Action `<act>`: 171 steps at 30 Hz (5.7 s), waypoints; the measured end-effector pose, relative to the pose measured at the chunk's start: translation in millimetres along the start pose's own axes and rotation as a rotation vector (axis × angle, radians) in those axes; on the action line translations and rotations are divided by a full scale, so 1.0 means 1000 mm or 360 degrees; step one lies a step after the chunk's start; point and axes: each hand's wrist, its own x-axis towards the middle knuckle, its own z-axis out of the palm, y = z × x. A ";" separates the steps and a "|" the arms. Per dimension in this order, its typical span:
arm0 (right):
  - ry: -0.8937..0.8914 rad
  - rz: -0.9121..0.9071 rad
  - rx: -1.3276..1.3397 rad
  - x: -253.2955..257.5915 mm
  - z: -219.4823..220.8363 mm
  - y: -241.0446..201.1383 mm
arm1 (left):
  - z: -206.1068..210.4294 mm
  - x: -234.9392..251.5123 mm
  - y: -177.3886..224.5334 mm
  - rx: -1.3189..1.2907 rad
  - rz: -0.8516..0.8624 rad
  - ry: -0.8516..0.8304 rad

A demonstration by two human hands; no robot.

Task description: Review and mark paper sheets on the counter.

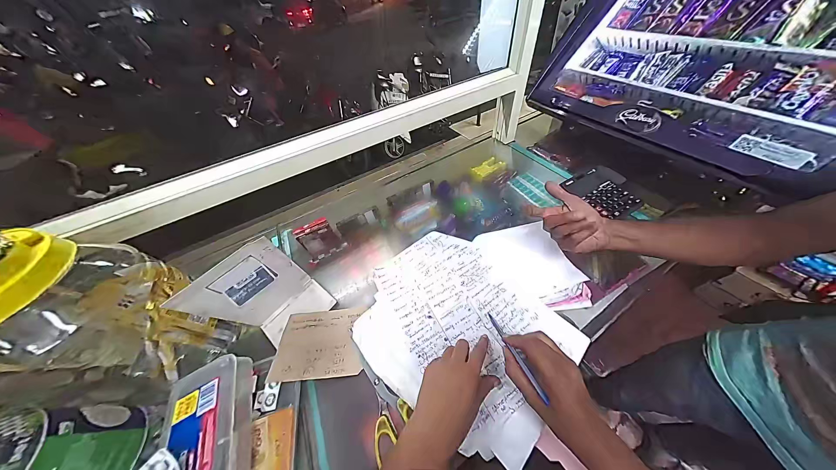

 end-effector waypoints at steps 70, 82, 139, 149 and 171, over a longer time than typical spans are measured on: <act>0.0336 -0.0199 0.0396 -0.006 0.009 0.018 | 0.005 0.000 -0.004 0.0026 0.0064 0.0148; 0.0295 0.0255 0.0931 -0.027 0.007 -0.001 | -0.001 0.001 -0.002 -0.0017 0.0005 0.0006; 0.0247 -0.0313 0.0898 -0.044 0.003 0.003 | -0.002 -0.001 -0.002 -0.0009 0.0031 -0.0016; 0.0343 -0.0204 0.0824 -0.043 0.002 0.002 | -0.005 0.000 0.000 -0.0021 -0.0024 -0.0112; 0.0468 0.0228 0.0755 -0.046 -0.001 0.009 | 0.001 -0.001 -0.003 0.0015 0.0060 0.0055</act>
